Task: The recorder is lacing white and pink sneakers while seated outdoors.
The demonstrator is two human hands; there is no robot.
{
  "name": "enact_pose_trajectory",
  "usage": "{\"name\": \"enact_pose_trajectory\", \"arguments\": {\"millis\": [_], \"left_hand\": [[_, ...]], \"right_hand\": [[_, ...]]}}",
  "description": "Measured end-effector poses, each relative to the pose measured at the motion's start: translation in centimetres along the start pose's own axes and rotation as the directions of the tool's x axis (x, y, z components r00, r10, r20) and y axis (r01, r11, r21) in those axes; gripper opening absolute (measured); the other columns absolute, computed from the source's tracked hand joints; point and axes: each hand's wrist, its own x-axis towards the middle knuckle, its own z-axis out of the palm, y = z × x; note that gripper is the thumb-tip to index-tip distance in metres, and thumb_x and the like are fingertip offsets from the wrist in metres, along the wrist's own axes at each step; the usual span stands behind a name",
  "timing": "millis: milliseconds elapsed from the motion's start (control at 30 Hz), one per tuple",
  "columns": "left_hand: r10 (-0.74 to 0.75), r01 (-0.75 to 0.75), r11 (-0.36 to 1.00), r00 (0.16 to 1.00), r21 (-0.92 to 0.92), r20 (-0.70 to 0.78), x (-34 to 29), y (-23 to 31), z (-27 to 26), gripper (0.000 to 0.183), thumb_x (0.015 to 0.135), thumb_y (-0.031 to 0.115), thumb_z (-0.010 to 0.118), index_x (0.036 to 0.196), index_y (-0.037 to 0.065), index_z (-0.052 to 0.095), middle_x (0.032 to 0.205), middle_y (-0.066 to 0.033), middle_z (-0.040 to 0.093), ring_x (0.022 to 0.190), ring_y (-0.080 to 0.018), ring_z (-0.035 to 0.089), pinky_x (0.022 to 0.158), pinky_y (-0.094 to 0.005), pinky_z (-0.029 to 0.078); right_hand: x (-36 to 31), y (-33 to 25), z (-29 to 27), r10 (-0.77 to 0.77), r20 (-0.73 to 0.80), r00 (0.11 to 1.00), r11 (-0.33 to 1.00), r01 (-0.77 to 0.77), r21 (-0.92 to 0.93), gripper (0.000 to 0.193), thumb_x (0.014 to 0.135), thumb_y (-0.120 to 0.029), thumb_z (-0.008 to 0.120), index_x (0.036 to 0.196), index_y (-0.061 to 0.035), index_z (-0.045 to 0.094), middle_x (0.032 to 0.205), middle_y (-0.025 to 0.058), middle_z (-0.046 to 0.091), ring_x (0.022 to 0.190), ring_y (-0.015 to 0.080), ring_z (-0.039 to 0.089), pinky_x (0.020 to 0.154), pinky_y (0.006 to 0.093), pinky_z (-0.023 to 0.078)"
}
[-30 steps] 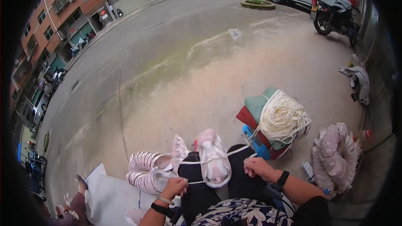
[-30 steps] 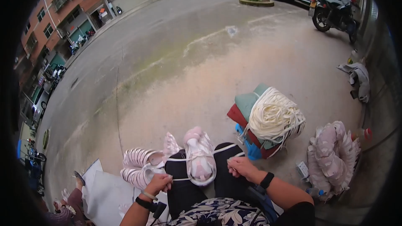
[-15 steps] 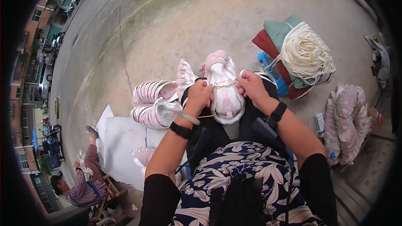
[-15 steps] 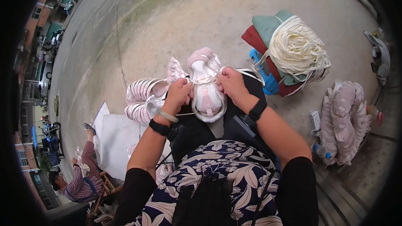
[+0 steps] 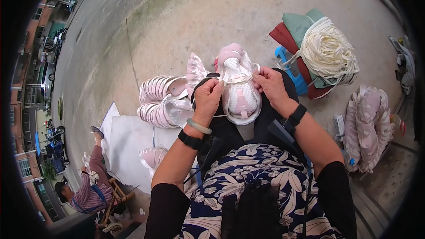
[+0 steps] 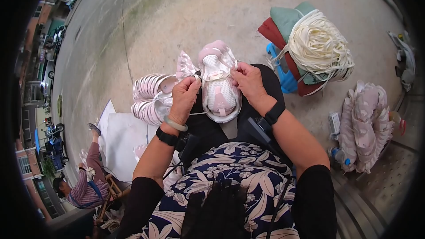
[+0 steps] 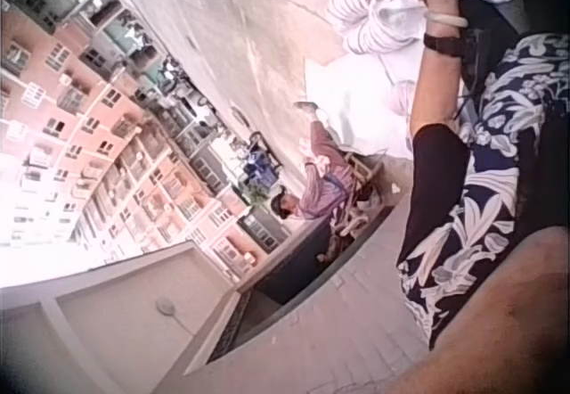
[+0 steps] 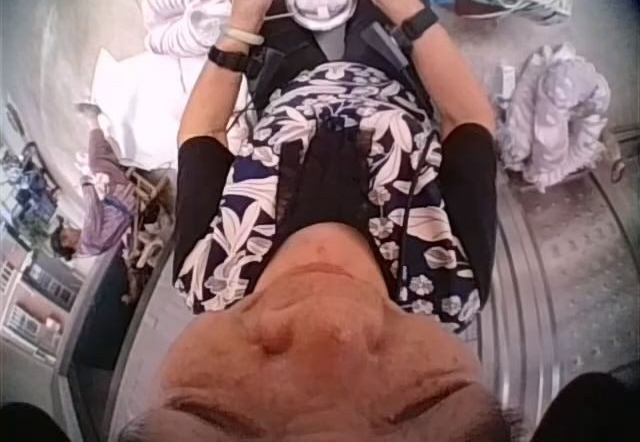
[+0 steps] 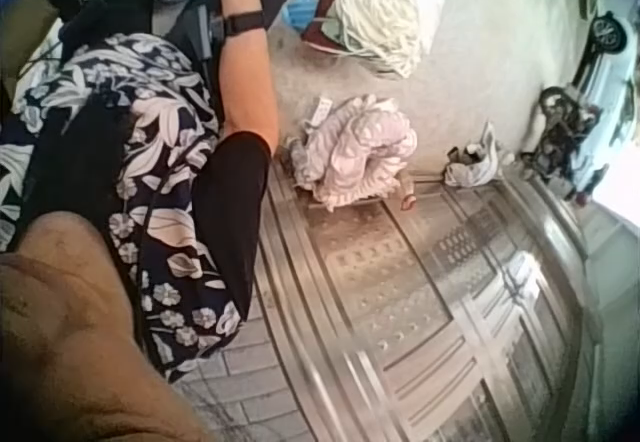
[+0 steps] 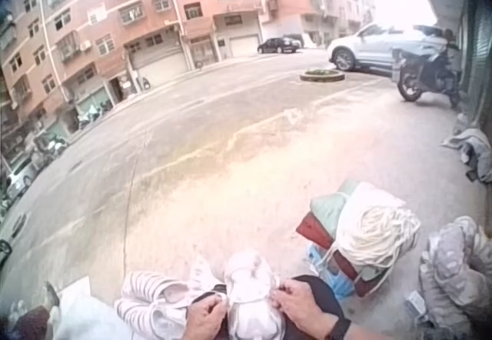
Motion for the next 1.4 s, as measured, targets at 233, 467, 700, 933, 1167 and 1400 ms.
{"name": "enact_pose_trajectory", "arguments": {"millis": [233,467,700,933,1167,1400], "left_hand": [[-0.189,0.189,0.938,0.982,-0.290,0.028,-0.3,0.4,0.2,0.016,0.088,0.018,0.057,0.080,0.004,0.057,0.061,0.0002,0.055,0.044,-0.0048,0.049,0.038,-0.0168,0.035],[-0.214,0.225,0.900,0.974,-0.374,0.072,-0.1,-0.2,-0.1,0.016,0.086,0.015,0.058,0.076,0.004,0.055,0.066,-0.0044,0.060,0.047,-0.0080,0.055,0.038,-0.0168,0.038],[-0.199,0.199,0.974,0.980,-0.105,0.010,-0.2,0.5,0.0,0.018,0.086,0.011,0.054,0.071,0.002,0.053,0.060,-0.0030,0.056,0.042,-0.0066,0.050,0.036,-0.0176,0.036],[-0.163,0.150,0.978,0.984,-0.145,-0.078,0.8,-0.2,1.1,0.019,0.087,0.010,0.052,0.070,0.003,0.051,0.059,-0.0035,0.054,0.040,-0.0064,0.045,0.036,-0.0196,0.033],[-0.134,0.112,0.982,0.980,-0.155,-0.144,1.0,-1.0,1.6,0.017,0.081,0.007,0.056,0.066,0.000,0.052,0.053,-0.0025,0.053,0.038,-0.0067,0.047,0.035,-0.0230,0.037],[-0.095,0.086,0.995,0.979,-0.057,-0.181,1.2,-1.9,1.7,0.015,0.078,0.009,0.059,0.067,0.000,0.054,0.053,-0.0052,0.053,0.041,-0.0107,0.050,0.040,-0.0274,0.040]], "right_hand": [[0.2,0.2,0.1,0.002,-0.037,0.999,1.000,-0.002,0.019,0.007,0.084,-0.011,0.058,0.085,-0.0046,0.060,0.065,-0.0028,0.054,0.055,0.0026,0.047,0.047,0.0166,0.037],[0.7,1.0,0.5,-0.149,-0.041,0.988,0.980,0.142,-0.138,0.008,0.081,-0.010,0.059,0.080,-0.0023,0.059,0.063,0.0002,0.054,0.054,0.0073,0.049,0.049,0.0217,0.040],[1.1,0.9,1.0,-0.528,0.076,0.846,0.639,0.454,-0.620,0.012,0.072,-0.012,0.060,0.072,-0.0011,0.055,0.068,0.0163,0.056,0.063,0.0316,0.055,0.059,0.0344,0.044],[1.0,1.7,0.7,-0.369,-0.009,0.929,0.775,0.303,-0.555,0.013,0.072,-0.014,0.061,0.076,-0.0013,0.059,0.066,0.0146,0.057,0.061,0.0275,0.057,0.058,0.0334,0.044],[1.1,2.3,0.4,-0.302,-0.049,0.952,0.851,0.245,-0.465,0.016,0.073,-0.014,0.064,0.079,-0.0004,0.057,0.063,0.0085,0.056,0.056,0.0149,0.053,0.056,0.0275,0.044],[0.9,2.2,0.2,-0.272,-0.058,0.961,0.879,0.223,-0.421,0.016,0.077,-0.006,0.065,0.077,-0.0040,0.050,0.067,-0.0028,0.050,0.060,0.0029,0.044,0.053,0.0179,0.039]]}}
